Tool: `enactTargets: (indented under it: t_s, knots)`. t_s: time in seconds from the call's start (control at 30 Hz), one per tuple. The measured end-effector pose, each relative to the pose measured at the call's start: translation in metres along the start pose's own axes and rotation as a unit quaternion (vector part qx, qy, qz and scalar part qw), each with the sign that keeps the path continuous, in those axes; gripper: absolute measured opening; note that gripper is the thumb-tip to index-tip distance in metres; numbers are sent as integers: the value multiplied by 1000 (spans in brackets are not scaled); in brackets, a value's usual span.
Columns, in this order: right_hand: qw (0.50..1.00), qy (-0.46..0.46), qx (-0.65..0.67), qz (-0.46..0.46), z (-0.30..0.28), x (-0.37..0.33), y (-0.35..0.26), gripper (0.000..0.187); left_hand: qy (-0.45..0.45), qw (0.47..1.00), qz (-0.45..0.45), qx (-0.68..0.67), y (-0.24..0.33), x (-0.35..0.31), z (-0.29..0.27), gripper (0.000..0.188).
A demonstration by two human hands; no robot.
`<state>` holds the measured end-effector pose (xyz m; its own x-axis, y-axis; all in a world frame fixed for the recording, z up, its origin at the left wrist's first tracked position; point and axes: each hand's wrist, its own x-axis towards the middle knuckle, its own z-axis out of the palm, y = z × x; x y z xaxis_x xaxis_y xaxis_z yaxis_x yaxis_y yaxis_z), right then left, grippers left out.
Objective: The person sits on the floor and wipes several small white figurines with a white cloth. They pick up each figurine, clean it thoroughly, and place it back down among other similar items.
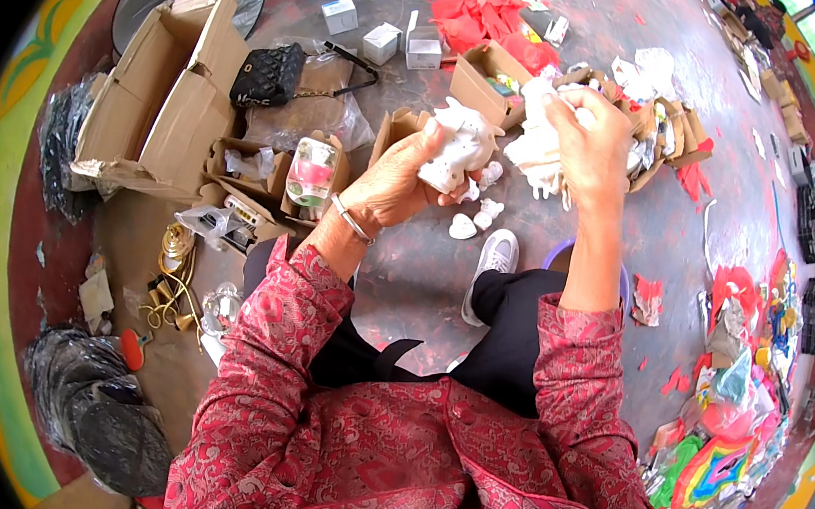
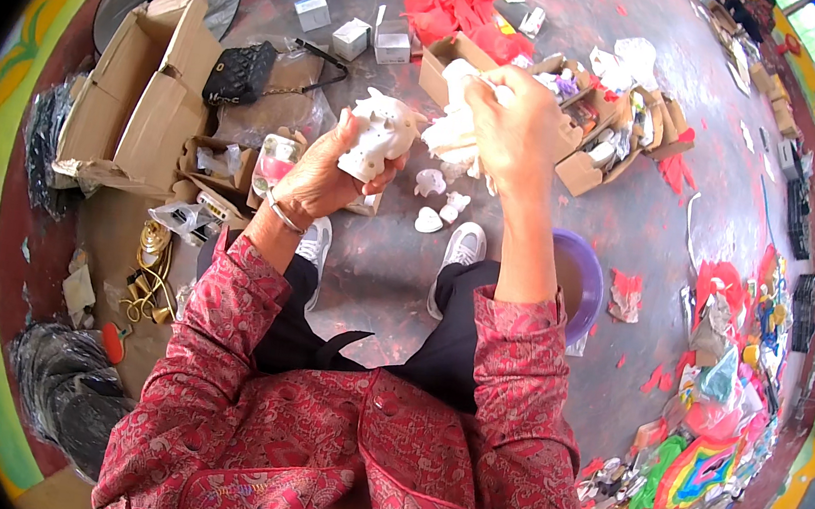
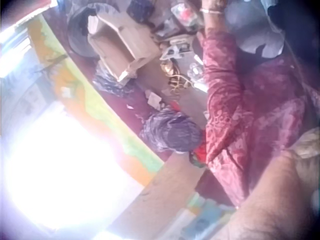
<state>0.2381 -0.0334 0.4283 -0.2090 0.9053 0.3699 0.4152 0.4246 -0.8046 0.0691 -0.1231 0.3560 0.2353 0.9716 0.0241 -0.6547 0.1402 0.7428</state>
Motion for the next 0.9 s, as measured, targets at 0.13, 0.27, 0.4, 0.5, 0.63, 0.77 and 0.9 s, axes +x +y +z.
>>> enactTargets:
  t_s: [0.13,0.27,0.4,0.5,0.63,0.77,0.9]
  knots:
    - [988,-33,150,27,2,-11,-20,9,61,990,-14,-129,0,4,3,70]
    - [979,-88,128,-130,21,-25,-20,8,144,976,3,-165,-5,10,4,61]
    - [927,-16,-148,-344,48,-36,-25,9,164,983,32,-72,-7,2,10,50]
    - [884,-34,-271,-380,50,-41,-29,7,138,986,47,75,-6,-7,-1,49]
    - [874,-42,-268,-404,43,-34,-23,7,195,971,118,-69,10,3,-10,54]
    - [957,13,-160,-241,33,-27,-17,7,173,974,115,-90,16,-4,-16,57]
    - [972,2,16,-233,46,-34,-33,7,258,956,122,-70,8,6,13,52]
